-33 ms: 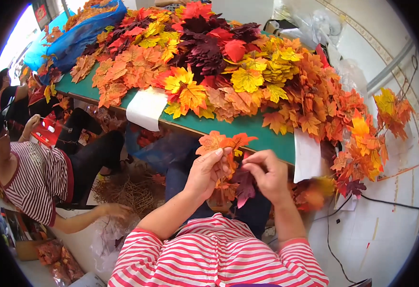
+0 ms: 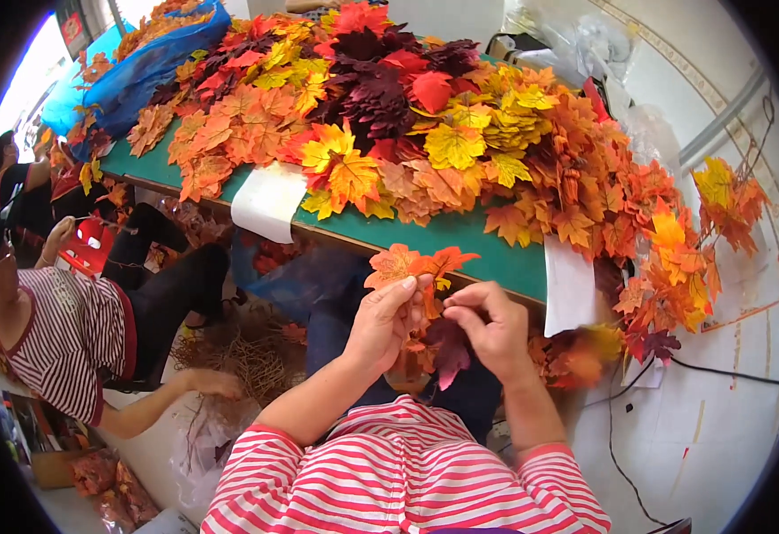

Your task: The person assembles a garland by attaching individual artificial maple leaves to plastic stems by hand.

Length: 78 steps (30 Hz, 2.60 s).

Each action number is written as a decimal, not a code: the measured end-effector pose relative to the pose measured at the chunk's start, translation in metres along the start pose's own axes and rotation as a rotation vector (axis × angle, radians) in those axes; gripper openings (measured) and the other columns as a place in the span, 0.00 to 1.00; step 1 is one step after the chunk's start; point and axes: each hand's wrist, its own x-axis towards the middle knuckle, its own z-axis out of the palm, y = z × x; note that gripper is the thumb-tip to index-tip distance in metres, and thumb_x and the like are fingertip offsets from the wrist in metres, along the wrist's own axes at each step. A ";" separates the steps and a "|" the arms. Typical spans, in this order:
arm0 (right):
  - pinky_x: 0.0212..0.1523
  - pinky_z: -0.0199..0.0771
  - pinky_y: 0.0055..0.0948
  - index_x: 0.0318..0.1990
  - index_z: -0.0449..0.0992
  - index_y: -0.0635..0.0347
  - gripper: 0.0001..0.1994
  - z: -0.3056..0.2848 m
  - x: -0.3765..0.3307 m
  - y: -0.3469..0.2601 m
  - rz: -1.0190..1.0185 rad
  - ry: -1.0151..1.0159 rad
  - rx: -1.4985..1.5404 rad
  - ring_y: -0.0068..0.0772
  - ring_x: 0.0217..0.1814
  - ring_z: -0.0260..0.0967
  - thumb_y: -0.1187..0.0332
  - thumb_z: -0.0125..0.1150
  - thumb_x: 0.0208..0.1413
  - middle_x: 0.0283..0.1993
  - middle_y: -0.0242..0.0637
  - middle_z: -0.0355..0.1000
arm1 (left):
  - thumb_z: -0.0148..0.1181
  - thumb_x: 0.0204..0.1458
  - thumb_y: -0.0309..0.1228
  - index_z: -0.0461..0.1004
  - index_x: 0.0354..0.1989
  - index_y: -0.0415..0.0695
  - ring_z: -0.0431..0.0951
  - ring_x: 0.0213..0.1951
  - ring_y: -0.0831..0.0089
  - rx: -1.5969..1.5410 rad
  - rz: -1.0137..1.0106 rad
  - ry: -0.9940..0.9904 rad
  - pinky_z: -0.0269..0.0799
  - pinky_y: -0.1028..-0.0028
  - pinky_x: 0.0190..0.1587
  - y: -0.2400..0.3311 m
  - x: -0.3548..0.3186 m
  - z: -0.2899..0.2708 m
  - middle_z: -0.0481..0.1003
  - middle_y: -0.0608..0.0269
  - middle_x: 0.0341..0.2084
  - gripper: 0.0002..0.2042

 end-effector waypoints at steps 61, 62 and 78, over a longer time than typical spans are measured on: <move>0.35 0.73 0.19 0.33 0.67 0.62 0.08 0.001 -0.015 0.031 0.300 -0.074 0.793 0.21 0.32 0.71 0.80 0.60 0.49 0.33 0.36 0.72 | 0.56 0.53 0.30 0.79 0.39 0.41 0.66 0.29 0.81 0.836 0.365 -0.246 0.63 0.80 0.34 -0.009 0.000 0.004 0.72 0.69 0.21 0.09; 0.36 0.73 0.19 0.33 0.66 0.62 0.07 0.002 -0.016 0.027 0.344 -0.032 0.827 0.20 0.33 0.71 0.79 0.60 0.50 0.33 0.35 0.72 | 0.56 0.53 0.30 0.79 0.39 0.41 0.67 0.29 0.81 0.812 0.348 -0.243 0.63 0.80 0.34 -0.009 0.000 0.005 0.72 0.69 0.21 0.09; 0.37 0.72 0.19 0.36 0.66 0.64 0.07 0.007 -0.027 0.023 0.311 0.062 0.775 0.19 0.34 0.70 0.79 0.57 0.52 0.34 0.34 0.72 | 0.56 0.53 0.28 0.78 0.39 0.40 0.69 0.26 0.81 0.917 0.430 -0.224 0.64 0.79 0.30 -0.015 -0.006 0.009 0.72 0.66 0.21 0.09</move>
